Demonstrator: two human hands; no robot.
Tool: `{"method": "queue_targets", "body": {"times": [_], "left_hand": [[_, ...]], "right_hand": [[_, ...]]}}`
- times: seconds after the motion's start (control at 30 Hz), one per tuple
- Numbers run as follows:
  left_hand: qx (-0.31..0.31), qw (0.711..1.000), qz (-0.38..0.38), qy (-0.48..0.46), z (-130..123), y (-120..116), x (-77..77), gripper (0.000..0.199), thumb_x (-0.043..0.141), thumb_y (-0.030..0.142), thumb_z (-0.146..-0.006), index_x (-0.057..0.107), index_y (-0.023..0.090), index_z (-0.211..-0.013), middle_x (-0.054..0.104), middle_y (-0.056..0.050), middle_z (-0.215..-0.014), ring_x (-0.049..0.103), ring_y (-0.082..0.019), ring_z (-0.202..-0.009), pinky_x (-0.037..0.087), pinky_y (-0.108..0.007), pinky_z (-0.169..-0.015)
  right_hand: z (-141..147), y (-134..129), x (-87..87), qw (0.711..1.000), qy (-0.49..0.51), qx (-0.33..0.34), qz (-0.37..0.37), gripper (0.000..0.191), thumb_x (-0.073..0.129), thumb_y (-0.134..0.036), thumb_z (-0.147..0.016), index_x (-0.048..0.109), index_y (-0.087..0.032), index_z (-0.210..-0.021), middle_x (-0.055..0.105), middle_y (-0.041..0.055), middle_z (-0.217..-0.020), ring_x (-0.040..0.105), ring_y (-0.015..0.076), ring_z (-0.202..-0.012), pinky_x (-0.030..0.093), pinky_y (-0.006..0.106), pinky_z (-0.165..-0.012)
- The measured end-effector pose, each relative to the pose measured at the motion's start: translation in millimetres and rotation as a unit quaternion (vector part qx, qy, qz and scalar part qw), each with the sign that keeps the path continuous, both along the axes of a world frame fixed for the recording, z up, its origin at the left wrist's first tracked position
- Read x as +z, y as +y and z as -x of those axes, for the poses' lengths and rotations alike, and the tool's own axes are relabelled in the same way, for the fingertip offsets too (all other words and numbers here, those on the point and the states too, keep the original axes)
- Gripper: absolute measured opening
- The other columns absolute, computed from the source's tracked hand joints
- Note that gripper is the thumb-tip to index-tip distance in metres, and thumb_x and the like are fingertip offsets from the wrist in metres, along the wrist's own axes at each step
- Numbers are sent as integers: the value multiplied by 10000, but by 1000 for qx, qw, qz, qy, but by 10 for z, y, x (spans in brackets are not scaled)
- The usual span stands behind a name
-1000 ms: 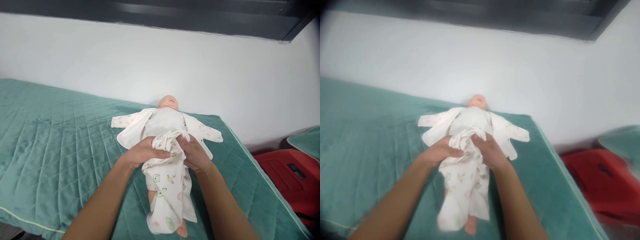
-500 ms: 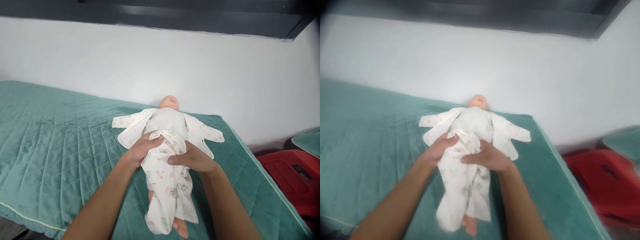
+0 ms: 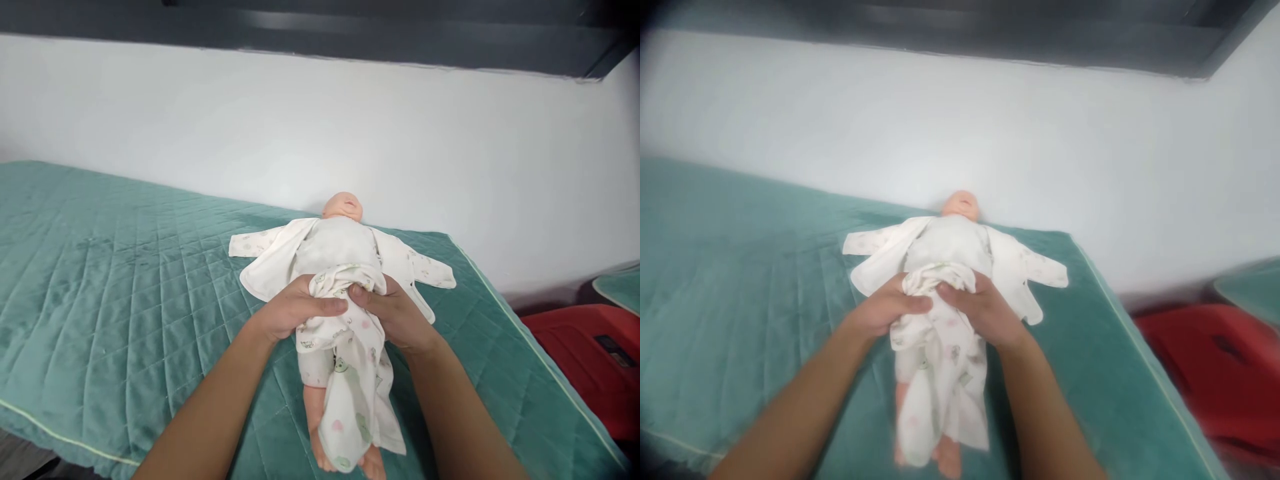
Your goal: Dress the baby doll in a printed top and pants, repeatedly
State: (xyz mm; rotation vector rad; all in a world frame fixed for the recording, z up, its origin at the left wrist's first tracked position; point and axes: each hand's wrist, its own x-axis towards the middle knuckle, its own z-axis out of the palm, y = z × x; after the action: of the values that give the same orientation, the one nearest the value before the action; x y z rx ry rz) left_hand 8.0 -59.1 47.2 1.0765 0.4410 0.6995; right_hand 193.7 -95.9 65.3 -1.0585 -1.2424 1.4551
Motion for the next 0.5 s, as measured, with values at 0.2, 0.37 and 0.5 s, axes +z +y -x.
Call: {"method": "queue_targets", "body": {"times": [0.2,0.37,0.5], "left_hand": [[24,996,55,-60,-35,-13,-24,527,842,452,-690,734,100,-1066,754,-137,-930,717,-252,-802,533,-320,-734],[69,994,63,-53,-61,-27,-42,511,831,469,-700,729,103,-1042,756,-125,-915,720,-263,-818,537,-318,-716],[69,995,60,-45,-68,-39,-21,513,829,490,-694,735,96,-1008,755,-130,-889,721,-275,-826,540,-316,-691]], "right_hand": [[-59,7,49,995,-71,70,-3,445,757,-428,-803,709,-185,-1173,752,83,-1071,691,289,-1020,564,387,-822],[-196,16,109,966,-172,191,20,530,864,-324,-671,715,-212,-1167,759,48,-1043,697,274,-977,570,368,-803],[-212,-2,102,968,-158,191,29,554,847,-332,-697,686,-232,-1218,753,40,-1058,697,261,-984,572,378,-832]]}}
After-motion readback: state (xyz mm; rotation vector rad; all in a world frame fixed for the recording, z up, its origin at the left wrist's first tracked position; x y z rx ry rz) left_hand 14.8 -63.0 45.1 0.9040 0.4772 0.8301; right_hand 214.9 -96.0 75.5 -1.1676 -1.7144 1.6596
